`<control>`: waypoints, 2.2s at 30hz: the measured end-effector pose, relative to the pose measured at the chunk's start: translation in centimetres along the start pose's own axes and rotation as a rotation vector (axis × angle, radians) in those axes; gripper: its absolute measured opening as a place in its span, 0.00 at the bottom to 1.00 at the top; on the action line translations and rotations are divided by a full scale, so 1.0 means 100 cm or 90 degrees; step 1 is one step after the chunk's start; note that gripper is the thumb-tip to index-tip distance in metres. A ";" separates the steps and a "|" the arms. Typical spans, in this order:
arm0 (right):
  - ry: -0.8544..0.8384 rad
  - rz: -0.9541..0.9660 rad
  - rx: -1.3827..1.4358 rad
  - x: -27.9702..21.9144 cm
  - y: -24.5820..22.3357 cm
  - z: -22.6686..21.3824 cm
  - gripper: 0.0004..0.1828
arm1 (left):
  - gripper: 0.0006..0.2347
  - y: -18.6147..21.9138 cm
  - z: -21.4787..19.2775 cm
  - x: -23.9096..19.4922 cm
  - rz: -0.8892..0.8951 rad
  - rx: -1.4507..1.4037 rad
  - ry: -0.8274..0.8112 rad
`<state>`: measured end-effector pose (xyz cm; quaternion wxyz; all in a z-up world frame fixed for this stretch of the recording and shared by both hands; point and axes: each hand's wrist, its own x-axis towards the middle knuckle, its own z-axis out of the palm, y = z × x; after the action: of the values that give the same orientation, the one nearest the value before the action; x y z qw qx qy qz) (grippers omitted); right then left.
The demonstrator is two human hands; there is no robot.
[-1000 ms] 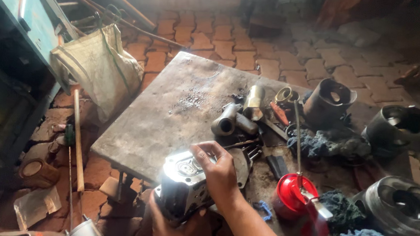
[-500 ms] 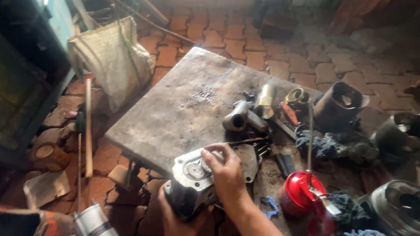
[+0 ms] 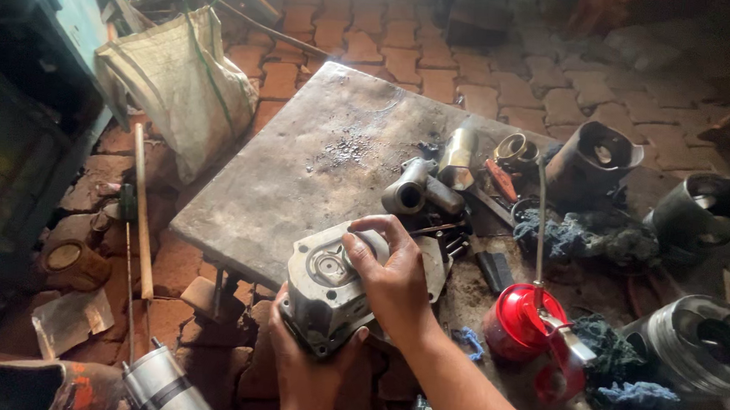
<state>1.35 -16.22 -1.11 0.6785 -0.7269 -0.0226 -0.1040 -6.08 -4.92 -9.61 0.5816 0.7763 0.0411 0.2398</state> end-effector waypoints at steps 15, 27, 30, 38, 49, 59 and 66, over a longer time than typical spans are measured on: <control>-0.224 -0.080 -0.323 0.010 -0.029 -0.023 0.23 | 0.48 0.002 -0.003 0.000 0.014 0.019 0.006; -0.294 -0.029 -0.417 0.008 -0.044 -0.026 0.48 | 0.51 -0.004 -0.005 0.002 -0.058 0.003 -0.009; -0.252 -0.030 -0.393 0.004 -0.032 -0.020 0.41 | 0.51 -0.006 -0.008 0.003 -0.039 0.075 -0.025; -0.068 -0.064 -0.403 -0.003 -0.009 -0.008 0.39 | 0.52 -0.011 0.001 0.000 -0.062 0.003 -0.004; 0.135 0.056 0.011 0.000 -0.027 -0.027 0.31 | 0.53 -0.010 -0.007 -0.003 -0.044 0.061 -0.032; 0.120 0.266 0.479 -0.023 -0.048 -0.067 0.23 | 0.54 -0.049 0.029 0.043 -0.037 0.315 0.118; 0.105 0.301 0.449 -0.035 -0.034 -0.073 0.23 | 0.53 -0.038 0.032 0.067 -0.135 0.426 0.097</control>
<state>-3.56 -22.80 2.04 0.8901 -0.4249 0.1645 0.0105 1.96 -4.24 -11.61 0.3124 0.8949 0.2407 0.2088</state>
